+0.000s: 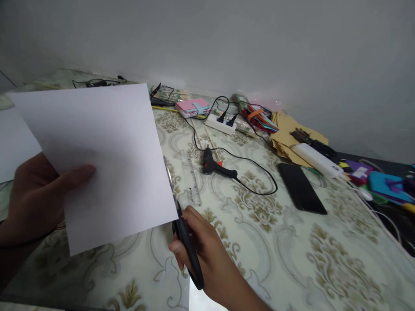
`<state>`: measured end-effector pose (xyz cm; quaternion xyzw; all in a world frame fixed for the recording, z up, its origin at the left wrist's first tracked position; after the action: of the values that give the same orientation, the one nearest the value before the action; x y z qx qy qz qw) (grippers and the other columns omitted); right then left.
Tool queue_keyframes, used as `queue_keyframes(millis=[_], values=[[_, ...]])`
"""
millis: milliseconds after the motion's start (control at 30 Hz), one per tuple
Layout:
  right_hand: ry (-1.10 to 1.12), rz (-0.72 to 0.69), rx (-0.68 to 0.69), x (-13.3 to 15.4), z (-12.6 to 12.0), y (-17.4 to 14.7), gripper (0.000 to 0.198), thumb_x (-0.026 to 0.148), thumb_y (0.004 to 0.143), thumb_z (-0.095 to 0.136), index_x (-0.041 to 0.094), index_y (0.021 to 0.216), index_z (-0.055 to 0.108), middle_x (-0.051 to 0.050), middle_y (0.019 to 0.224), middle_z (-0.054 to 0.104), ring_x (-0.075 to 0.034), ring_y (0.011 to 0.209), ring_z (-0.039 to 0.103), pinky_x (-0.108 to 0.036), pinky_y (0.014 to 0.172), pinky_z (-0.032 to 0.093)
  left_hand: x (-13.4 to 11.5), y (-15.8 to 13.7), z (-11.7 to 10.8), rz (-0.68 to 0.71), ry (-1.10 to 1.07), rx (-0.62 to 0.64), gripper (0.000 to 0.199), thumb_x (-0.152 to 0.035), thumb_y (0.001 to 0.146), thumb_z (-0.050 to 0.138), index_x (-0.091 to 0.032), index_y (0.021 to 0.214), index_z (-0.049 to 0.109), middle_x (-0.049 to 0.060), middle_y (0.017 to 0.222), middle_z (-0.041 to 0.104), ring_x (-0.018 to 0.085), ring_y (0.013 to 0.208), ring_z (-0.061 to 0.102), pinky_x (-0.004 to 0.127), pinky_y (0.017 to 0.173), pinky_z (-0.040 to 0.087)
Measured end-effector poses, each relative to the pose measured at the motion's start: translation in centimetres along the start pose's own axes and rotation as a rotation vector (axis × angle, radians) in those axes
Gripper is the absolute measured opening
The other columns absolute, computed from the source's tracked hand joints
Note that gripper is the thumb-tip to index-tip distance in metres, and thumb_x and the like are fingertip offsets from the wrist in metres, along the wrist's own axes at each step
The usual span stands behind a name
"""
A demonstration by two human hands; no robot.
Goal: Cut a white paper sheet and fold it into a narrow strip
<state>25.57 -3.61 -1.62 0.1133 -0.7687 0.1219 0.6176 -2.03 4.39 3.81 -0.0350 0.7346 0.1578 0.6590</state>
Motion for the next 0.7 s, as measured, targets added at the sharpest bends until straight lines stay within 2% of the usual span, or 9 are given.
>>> queue_keyframes(millis=[367, 567, 700], values=[[0.089, 0.027, 0.001, 0.07, 0.02, 0.08, 0.042, 0.063, 0.097, 0.059, 0.022, 0.09, 0.053, 0.002, 0.074, 0.054, -0.013, 0.056, 0.051, -0.028, 0.055, 0.038, 0.13, -0.01, 0.25, -0.032, -0.132, 0.05, 0.018, -0.024, 0.069, 0.089, -0.026, 0.086, 0.082, -0.001, 0.081, 0.082, 0.015, 0.062, 0.072, 0.018, 0.048, 0.059], [0.126, 0.026, 0.01, -0.01, -0.02, -0.06, 0.045, 0.068, 0.098, 0.051, 0.023, 0.098, 0.05, 0.001, 0.079, 0.055, -0.014, 0.066, 0.049, -0.028, 0.062, 0.04, -0.06, -0.04, 0.58, -0.058, -0.219, 0.065, 0.016, -0.02, 0.069, 0.089, -0.025, 0.083, 0.082, -0.003, 0.079, 0.082, 0.013, 0.06, 0.073, 0.015, 0.048, 0.059], [0.139, 0.017, 0.046, 0.05, 0.06, -0.15, 0.048, 0.07, 0.096, 0.053, 0.023, 0.102, 0.05, 0.001, 0.085, 0.052, -0.014, 0.067, 0.047, -0.028, 0.061, 0.038, 0.11, -0.17, 0.55, -0.042, -0.244, 0.09, 0.02, -0.023, 0.07, 0.09, -0.024, 0.088, 0.082, -0.002, 0.082, 0.083, 0.013, 0.062, 0.074, 0.015, 0.051, 0.06]])
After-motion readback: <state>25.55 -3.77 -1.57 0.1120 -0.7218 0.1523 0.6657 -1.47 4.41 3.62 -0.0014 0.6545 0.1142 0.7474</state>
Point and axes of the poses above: each hand's wrist, its own y-axis towards the middle knuckle, its own z-axis out of the palm, x = y × z, the point moved 3 cm from there along y, towards the middle knuckle
